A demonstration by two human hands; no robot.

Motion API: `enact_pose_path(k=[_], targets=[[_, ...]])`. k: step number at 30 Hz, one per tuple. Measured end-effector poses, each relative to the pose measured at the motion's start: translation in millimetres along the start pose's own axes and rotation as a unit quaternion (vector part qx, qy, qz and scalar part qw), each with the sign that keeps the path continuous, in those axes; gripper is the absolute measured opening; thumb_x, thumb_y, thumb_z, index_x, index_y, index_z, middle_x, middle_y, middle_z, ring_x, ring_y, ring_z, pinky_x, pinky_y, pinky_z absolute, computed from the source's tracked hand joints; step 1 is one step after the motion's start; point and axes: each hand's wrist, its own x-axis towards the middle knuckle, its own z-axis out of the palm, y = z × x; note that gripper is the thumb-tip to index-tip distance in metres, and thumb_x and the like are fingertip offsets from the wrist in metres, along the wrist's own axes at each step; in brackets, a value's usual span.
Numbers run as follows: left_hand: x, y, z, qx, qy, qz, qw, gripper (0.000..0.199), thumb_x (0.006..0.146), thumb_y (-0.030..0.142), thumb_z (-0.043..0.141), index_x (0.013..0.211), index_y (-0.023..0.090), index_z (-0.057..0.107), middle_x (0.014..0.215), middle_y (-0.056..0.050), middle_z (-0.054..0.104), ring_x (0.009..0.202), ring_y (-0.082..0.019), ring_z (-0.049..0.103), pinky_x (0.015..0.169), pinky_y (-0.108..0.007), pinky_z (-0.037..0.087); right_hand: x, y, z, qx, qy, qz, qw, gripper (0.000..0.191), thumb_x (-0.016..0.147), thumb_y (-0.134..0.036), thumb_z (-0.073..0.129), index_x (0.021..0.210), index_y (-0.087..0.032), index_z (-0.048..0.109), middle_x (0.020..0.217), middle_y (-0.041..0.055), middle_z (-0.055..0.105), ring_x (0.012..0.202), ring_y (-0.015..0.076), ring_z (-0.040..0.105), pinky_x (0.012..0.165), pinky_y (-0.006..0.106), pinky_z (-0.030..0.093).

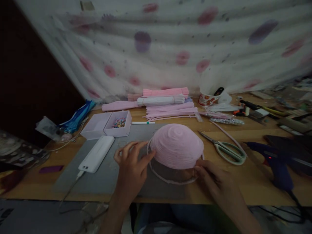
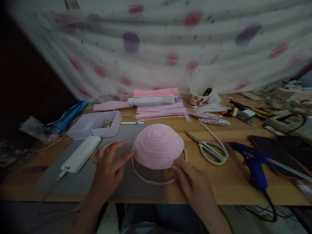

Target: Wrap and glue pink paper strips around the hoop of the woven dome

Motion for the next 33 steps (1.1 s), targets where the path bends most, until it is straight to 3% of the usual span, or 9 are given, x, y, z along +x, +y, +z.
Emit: enact_pose_path(k=[8, 18, 24, 27, 33], targets=[[0.1, 2.4, 4.8, 0.014, 0.041, 0.028, 0.999, 0.043, 0.085, -0.001, 0.052, 0.099, 0.033, 0.074, 0.124, -0.005, 0.067, 0.112, -0.025, 0.051, 0.093, -0.052, 0.033, 2.1, -3.5, -0.8, -0.007, 0.016, -0.015, 1.000, 0.017, 0.091, -0.031, 0.054, 0.091, -0.022, 0.068, 0.074, 0.0017, 0.076, 0.060, 0.0171, 0.071, 0.052, 0.022, 0.055], [7.5, 1.9, 9.6, 0.010, 0.063, 0.023, 0.998, 0.045, 0.083, -0.003, 0.051, 0.086, 0.034, 0.076, 0.138, -0.003, 0.054, 0.119, -0.025, 0.045, 0.097, -0.050, 0.030, 1.7, -2.2, 0.0, -0.009, 0.030, -0.012, 0.999, 0.017, 0.089, -0.032, 0.056, 0.091, -0.021, 0.069, 0.071, 0.0019, 0.076, 0.058, 0.0180, 0.071, 0.049, 0.022, 0.055], [4.6, -6.3, 7.4, -0.063, 0.036, -0.043, 0.996, 0.044, 0.084, 0.000, 0.048, 0.094, 0.033, 0.075, 0.134, -0.004, 0.056, 0.120, -0.025, 0.047, 0.097, -0.050, 0.036, 1.6, -2.0, -0.6, 0.000, 0.019, -0.005, 1.000, 0.017, 0.090, -0.032, 0.055, 0.091, -0.022, 0.069, 0.073, 0.0022, 0.076, 0.059, 0.0183, 0.071, 0.052, 0.023, 0.056], [0.3, -11.0, 10.0, -0.040, 0.041, -0.081, 0.995, 0.047, 0.083, -0.001, 0.047, 0.098, 0.032, 0.075, 0.129, -0.005, 0.058, 0.119, -0.027, 0.047, 0.098, -0.054, 0.037, 2.1, -2.4, -0.3, 0.001, 0.021, 0.004, 1.000, 0.018, 0.089, -0.032, 0.055, 0.090, -0.023, 0.070, 0.073, 0.0028, 0.076, 0.059, 0.0189, 0.071, 0.051, 0.023, 0.056], [-2.5, -9.0, 20.7, 0.026, 0.032, -0.062, 0.997, 0.050, 0.083, -0.003, 0.049, 0.098, 0.036, 0.076, 0.134, -0.007, 0.053, 0.118, -0.028, 0.044, 0.095, -0.055, 0.036, 2.4, -1.8, -0.2, -0.003, 0.029, -0.014, 0.999, 0.014, 0.088, -0.029, 0.057, 0.091, -0.023, 0.069, 0.073, 0.0009, 0.076, 0.059, 0.0171, 0.071, 0.052, 0.021, 0.056]])
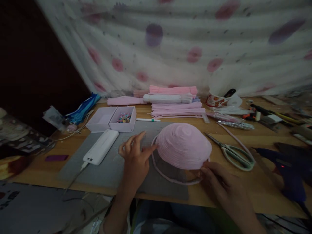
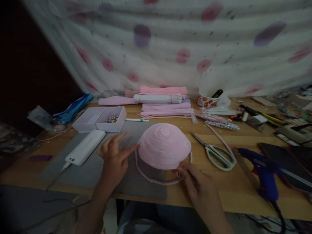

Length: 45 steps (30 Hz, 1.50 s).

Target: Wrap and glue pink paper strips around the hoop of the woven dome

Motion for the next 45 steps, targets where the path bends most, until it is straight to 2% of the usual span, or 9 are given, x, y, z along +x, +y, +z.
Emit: enact_pose_path(k=[9, 15, 17, 22, 25, 30, 35, 41, 45], targets=[[5.9, -8.1, 4.9, 0.031, 0.036, 0.094, 0.994, 0.041, 0.087, 0.002, 0.052, 0.095, 0.036, 0.075, 0.138, -0.005, 0.052, 0.119, -0.025, 0.043, 0.101, -0.048, 0.026, 2.1, -2.4, -1.0, -0.018, 0.005, 0.001, 1.000, 0.016, 0.087, -0.033, 0.057, 0.088, -0.022, 0.069, 0.070, 0.0018, 0.076, 0.057, 0.0181, 0.071, 0.050, 0.022, 0.055], [24.8, -15.5, -1.6, 0.022, 0.041, 0.188, 0.981, 0.033, 0.088, 0.007, 0.056, 0.088, 0.034, 0.075, 0.130, -0.004, 0.057, 0.117, -0.024, 0.044, 0.097, -0.043, 0.030, 2.8, -3.8, -2.1, -0.028, 0.006, -0.032, 0.999, 0.013, 0.088, -0.031, 0.057, 0.089, -0.024, 0.068, 0.072, -0.0004, 0.076, 0.058, 0.0166, 0.071, 0.050, 0.020, 0.055], [28.6, -14.2, -11.1, -0.015, 0.061, 0.158, 0.985, 0.040, 0.088, 0.002, 0.053, 0.084, 0.034, 0.076, 0.125, -0.002, 0.061, 0.114, -0.022, 0.048, 0.095, -0.042, 0.033, 2.3, -2.3, -2.6, -0.037, 0.007, -0.038, 0.999, 0.012, 0.089, -0.030, 0.058, 0.089, -0.024, 0.068, 0.074, -0.0008, 0.077, 0.059, 0.0164, 0.072, 0.051, 0.019, 0.056], [20.3, -7.6, -30.2, -0.116, 0.157, -0.005, 0.981, 0.040, 0.088, 0.001, 0.047, 0.083, 0.029, 0.075, 0.094, -0.002, 0.067, 0.091, -0.017, 0.058, 0.084, -0.039, 0.041, 0.8, 2.8, -3.3, -0.045, -0.001, -0.026, 0.999, 0.014, 0.089, -0.032, 0.058, 0.090, -0.025, 0.069, 0.076, 0.0006, 0.077, 0.061, 0.0191, 0.073, 0.051, 0.023, 0.057], [8.2, -3.0, -25.6, -0.108, 0.130, -0.062, 0.984, 0.038, 0.087, 0.002, 0.047, 0.090, 0.027, 0.075, 0.094, -0.003, 0.066, 0.091, -0.019, 0.059, 0.084, -0.040, 0.043, 0.7, 3.9, -3.1, -0.043, -0.004, -0.015, 0.999, 0.015, 0.088, -0.034, 0.058, 0.090, -0.025, 0.069, 0.074, 0.0007, 0.077, 0.060, 0.0194, 0.072, 0.049, 0.024, 0.057], [-2.9, 8.4, -6.9, -0.061, 0.044, -0.056, 0.996, 0.046, 0.083, -0.001, 0.048, 0.099, 0.034, 0.075, 0.113, -0.005, 0.065, 0.105, -0.024, 0.055, 0.090, -0.049, 0.040, 0.5, 2.2, -3.3, -0.038, -0.006, -0.008, 0.999, 0.015, 0.088, -0.034, 0.057, 0.089, -0.025, 0.069, 0.074, 0.0009, 0.077, 0.060, 0.0185, 0.072, 0.052, 0.023, 0.057], [-1.9, 13.9, 0.9, -0.065, 0.002, -0.062, 0.996, 0.050, 0.080, -0.002, 0.052, 0.099, 0.037, 0.075, 0.124, -0.005, 0.061, 0.113, -0.027, 0.050, 0.093, -0.053, 0.037, -0.6, 2.3, -4.8, -0.040, -0.007, -0.008, 0.999, 0.017, 0.089, -0.035, 0.057, 0.090, -0.024, 0.069, 0.075, 0.0003, 0.077, 0.061, 0.0177, 0.072, 0.053, 0.022, 0.056], [-2.4, 1.4, 10.6, -0.186, 0.014, -0.110, 0.976, 0.053, 0.078, -0.007, 0.046, 0.095, 0.033, 0.077, 0.120, -0.005, 0.063, 0.113, -0.024, 0.054, 0.095, -0.048, 0.042, 1.7, 0.6, -3.6, -0.034, 0.008, -0.026, 0.999, 0.015, 0.088, -0.032, 0.058, 0.087, -0.023, 0.069, 0.072, 0.0001, 0.076, 0.059, 0.0168, 0.071, 0.051, 0.020, 0.055], [-11.3, 11.2, -5.7, -0.252, 0.075, -0.161, 0.951, 0.022, 0.085, 0.009, 0.056, 0.093, 0.022, 0.073, 0.096, -0.005, 0.066, 0.094, -0.019, 0.061, 0.085, -0.037, 0.049, 2.1, -1.8, 0.0, -0.007, 0.011, -0.020, 1.000, 0.015, 0.088, -0.032, 0.058, 0.086, -0.022, 0.069, 0.069, -0.0004, 0.075, 0.056, 0.0155, 0.069, 0.051, 0.020, 0.053]])
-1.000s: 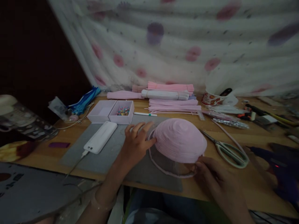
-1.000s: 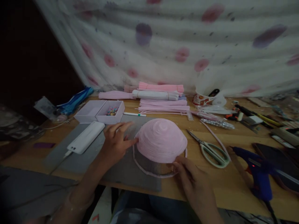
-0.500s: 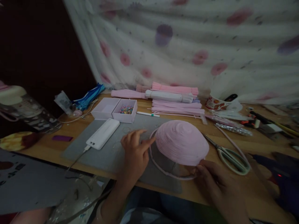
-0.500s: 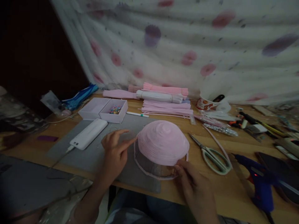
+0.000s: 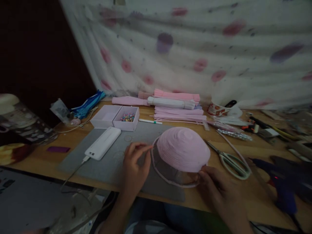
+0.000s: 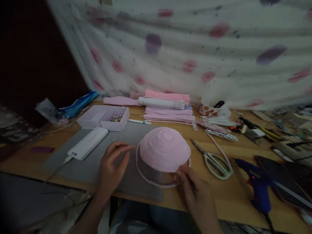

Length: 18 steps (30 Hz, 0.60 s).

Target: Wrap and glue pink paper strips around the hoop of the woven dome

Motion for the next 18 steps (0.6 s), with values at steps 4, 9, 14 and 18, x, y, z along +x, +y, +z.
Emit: enact_pose_path(k=[4, 9, 14, 18], targets=[[-32.0, 33.2, -6.6, -0.091, -0.141, -0.013, 0.986, 0.018, 0.087, 0.013, 0.055, 0.073, 0.020, 0.062, 0.074, 0.000, 0.064, 0.072, -0.013, 0.062, 0.065, -0.024, 0.051, 1.6, -6.3, 3.5, 0.035, 0.005, 0.049, 0.998, 0.018, 0.089, -0.034, 0.058, 0.085, -0.021, 0.069, 0.068, 0.0003, 0.072, 0.056, 0.0154, 0.067, 0.052, 0.022, 0.053], [-60.2, 61.7, 15.2, -0.029, -0.162, 0.024, 0.986, 0.022, 0.090, 0.015, 0.053, 0.107, 0.024, 0.063, 0.106, -0.005, 0.067, 0.098, -0.018, 0.065, 0.083, -0.031, 0.054, 12.8, -22.8, 6.2, 0.135, 0.015, 0.122, 0.983, 0.022, 0.089, -0.042, 0.059, 0.089, -0.020, 0.065, 0.061, -0.0004, 0.068, 0.052, 0.0156, 0.064, 0.048, 0.023, 0.049], [-59.4, 71.6, 47.5, -0.014, -0.084, 0.012, 0.996, 0.017, 0.093, 0.017, 0.048, 0.107, 0.023, 0.055, 0.117, -0.009, 0.062, 0.108, -0.020, 0.061, 0.087, -0.036, 0.053, 24.7, -37.6, 16.4, 0.202, -0.034, 0.126, 0.971, 0.022, 0.090, -0.041, 0.056, 0.084, -0.021, 0.061, 0.061, -0.0001, 0.068, 0.052, 0.0150, 0.063, 0.047, 0.023, 0.047], [-63.4, 61.1, 59.7, 0.001, -0.080, -0.010, 0.997, 0.010, 0.095, 0.018, 0.046, 0.098, 0.021, 0.055, 0.092, -0.007, 0.066, 0.089, -0.021, 0.063, 0.077, -0.038, 0.054, 20.3, -38.3, 30.2, 0.188, -0.049, 0.125, 0.973, 0.015, 0.089, -0.034, 0.055, 0.083, -0.021, 0.060, 0.071, 0.0019, 0.072, 0.061, 0.0161, 0.067, 0.057, 0.025, 0.050]])
